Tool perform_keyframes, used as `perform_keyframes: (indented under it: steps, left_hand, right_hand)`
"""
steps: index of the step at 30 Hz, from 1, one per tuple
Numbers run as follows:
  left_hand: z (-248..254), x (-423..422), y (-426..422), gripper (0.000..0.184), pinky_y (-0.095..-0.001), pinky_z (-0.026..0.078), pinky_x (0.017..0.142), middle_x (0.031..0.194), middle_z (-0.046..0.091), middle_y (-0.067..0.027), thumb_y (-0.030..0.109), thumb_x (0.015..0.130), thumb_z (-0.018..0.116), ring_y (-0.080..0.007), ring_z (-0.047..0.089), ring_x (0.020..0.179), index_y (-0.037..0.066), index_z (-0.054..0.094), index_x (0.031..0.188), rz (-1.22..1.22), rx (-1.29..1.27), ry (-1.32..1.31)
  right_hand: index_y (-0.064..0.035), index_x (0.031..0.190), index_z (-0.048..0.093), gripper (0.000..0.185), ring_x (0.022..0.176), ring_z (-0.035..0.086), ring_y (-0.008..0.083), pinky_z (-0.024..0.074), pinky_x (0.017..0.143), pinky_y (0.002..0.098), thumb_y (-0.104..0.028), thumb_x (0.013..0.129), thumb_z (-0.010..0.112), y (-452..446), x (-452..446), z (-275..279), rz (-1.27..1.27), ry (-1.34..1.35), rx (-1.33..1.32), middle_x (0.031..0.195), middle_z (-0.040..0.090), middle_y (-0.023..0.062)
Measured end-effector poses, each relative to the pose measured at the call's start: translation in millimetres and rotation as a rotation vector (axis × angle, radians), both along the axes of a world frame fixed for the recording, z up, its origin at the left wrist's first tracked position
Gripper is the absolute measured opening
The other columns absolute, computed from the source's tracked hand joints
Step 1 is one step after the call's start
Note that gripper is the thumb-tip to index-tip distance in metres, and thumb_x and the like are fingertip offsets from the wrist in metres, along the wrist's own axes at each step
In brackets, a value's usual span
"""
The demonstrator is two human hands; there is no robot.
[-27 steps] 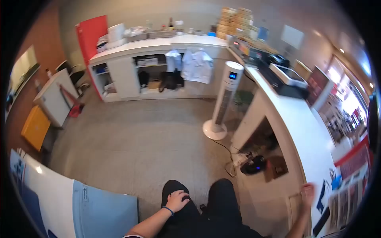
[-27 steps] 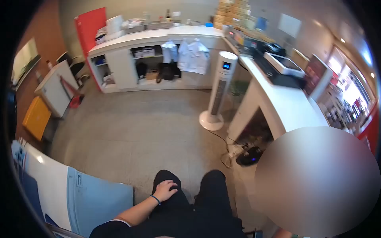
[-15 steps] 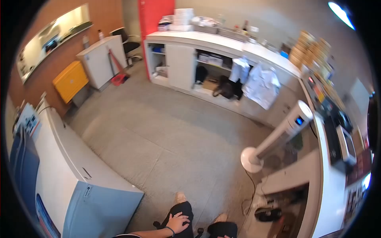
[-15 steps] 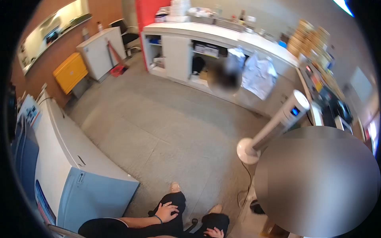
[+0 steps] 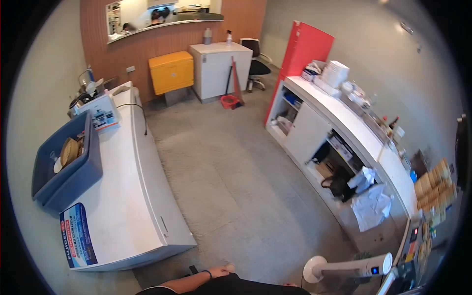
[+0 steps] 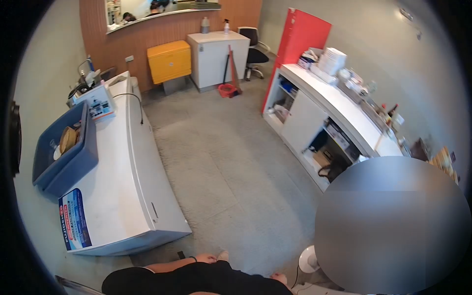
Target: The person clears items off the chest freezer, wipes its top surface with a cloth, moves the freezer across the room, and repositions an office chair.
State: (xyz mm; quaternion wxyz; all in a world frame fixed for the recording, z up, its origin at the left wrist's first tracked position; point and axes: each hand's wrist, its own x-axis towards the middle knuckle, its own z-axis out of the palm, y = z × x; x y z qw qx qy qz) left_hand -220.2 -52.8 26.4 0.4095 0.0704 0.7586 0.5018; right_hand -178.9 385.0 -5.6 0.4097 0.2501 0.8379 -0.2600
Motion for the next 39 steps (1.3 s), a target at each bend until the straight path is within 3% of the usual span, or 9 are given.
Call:
perform_keyframes:
  steps: [11,20,22,24,26,29,33,35,39]
  left_hand:
    - [-2.0,-191.8,-29.8,0.040,-0.0338,0.040,0.077,0.092,0.058,-0.0112,0.040,0.074,0.050,-0.0246,0.054,0.087,0.007,0.055,0.096,0.263,-0.192,0.089]
    - [95.9,-380.1,-84.2,0.042,-0.0321,0.041,0.077,0.094,0.057,-0.0132,0.035,0.076,0.049,-0.0246,0.054,0.087,0.002,0.050,0.103,0.520,-0.249,0.110]
    - [86.9,-387.9,-107.5,0.037,-0.0322,0.042,0.074,0.086,0.058,-0.0122,0.029,0.075,0.053,-0.0237,0.055,0.081,0.002,0.052,0.099,0.896,-0.121,0.203]
    - [95.4,-396.9,-128.8,0.033,-0.0309,0.043,0.071,0.081,0.058,-0.0106,0.026,0.075,0.055,-0.0215,0.055,0.077,0.002,0.053,0.097,1.000,-0.110,0.267]
    - [113.0,-420.3,-153.5,0.029,-0.0296,0.044,0.068,0.077,0.058,-0.0089,0.023,0.075,0.056,-0.0192,0.055,0.072,0.002,0.054,0.095,1.096,-0.101,0.347]
    - [147.6,-468.0,-207.4,0.022,-0.0255,0.044,0.061,0.074,0.058,-0.0055,0.019,0.076,0.056,-0.0136,0.054,0.066,0.003,0.055,0.090,1.256,0.012,0.126]
    - [223.1,-576.3,-280.6,0.013,-0.0219,0.042,0.059,0.070,0.053,-0.0020,0.014,0.077,0.055,-0.0085,0.050,0.063,0.002,0.052,0.081,1.304,0.048,0.522]
    - [288.5,-622.6,-308.1,0.011,-0.0220,0.040,0.058,0.070,0.051,-0.0020,0.013,0.078,0.054,-0.0082,0.048,0.066,0.002,0.053,0.078,1.400,0.432,0.645]
    - [419.8,-659.7,-365.1,0.012,-0.0239,0.038,0.058,0.076,0.053,-0.0027,0.015,0.077,0.057,-0.0126,0.049,0.065,0.006,0.056,0.083,0.926,0.263,1.280]
  right_hand:
    - [-0.0114,0.086,0.059,0.030,0.071,0.058,0.0255,0.0451,0.063,0.0360,-0.034,0.068,0.052,-26.1,-250.1,33.6,0.136,0.194,0.014,0.074,0.061,0.0104]
    - [-0.0063,0.076,0.058,0.026,0.066,0.056,0.0273,0.0431,0.058,0.0392,-0.029,0.073,0.045,30.9,-588.4,48.4,0.976,0.051,0.175,0.073,0.060,0.0115]
    - [-0.0051,0.074,0.058,0.027,0.064,0.056,0.0277,0.0427,0.057,0.0399,-0.028,0.074,0.044,8.8,-689.3,49.5,1.275,0.193,0.296,0.073,0.060,0.0117]
    - [-0.0028,0.071,0.056,0.021,0.058,0.055,0.0249,0.0420,0.052,0.0355,-0.022,0.071,0.048,-58.7,-786.7,50.7,0.365,0.544,-0.092,0.063,0.057,0.0117]
    - [-0.0024,0.080,0.054,0.018,0.053,0.049,0.0131,0.0386,0.046,0.0262,-0.019,0.074,0.048,-164.1,-863.3,94.3,0.299,0.687,-0.411,0.063,0.053,0.0059]
    - [-0.0009,0.093,0.052,0.023,0.066,0.051,0.0127,0.0424,0.056,0.0243,-0.011,0.072,0.052,-303.7,-919.9,136.0,0.424,0.683,-0.543,0.076,0.054,0.0060]
    - [-0.0015,0.095,0.052,0.022,0.074,0.053,0.0137,0.0433,0.065,0.0255,-0.008,0.073,0.051,-414.5,-922.9,166.7,0.694,0.613,-0.555,0.081,0.056,0.0053]
    - [-0.0021,0.095,0.053,0.022,0.074,0.053,0.0134,0.0435,0.066,0.0255,-0.008,0.074,0.051,-425.0,-940.9,126.1,0.706,0.388,-0.573,0.082,0.056,0.0062]
    - [-0.0069,0.095,0.055,0.025,0.069,0.055,0.0197,0.0439,0.062,0.0323,-0.023,0.076,0.049,-411.4,-987.4,92.6,0.908,0.032,-0.271,0.079,0.057,0.0077]
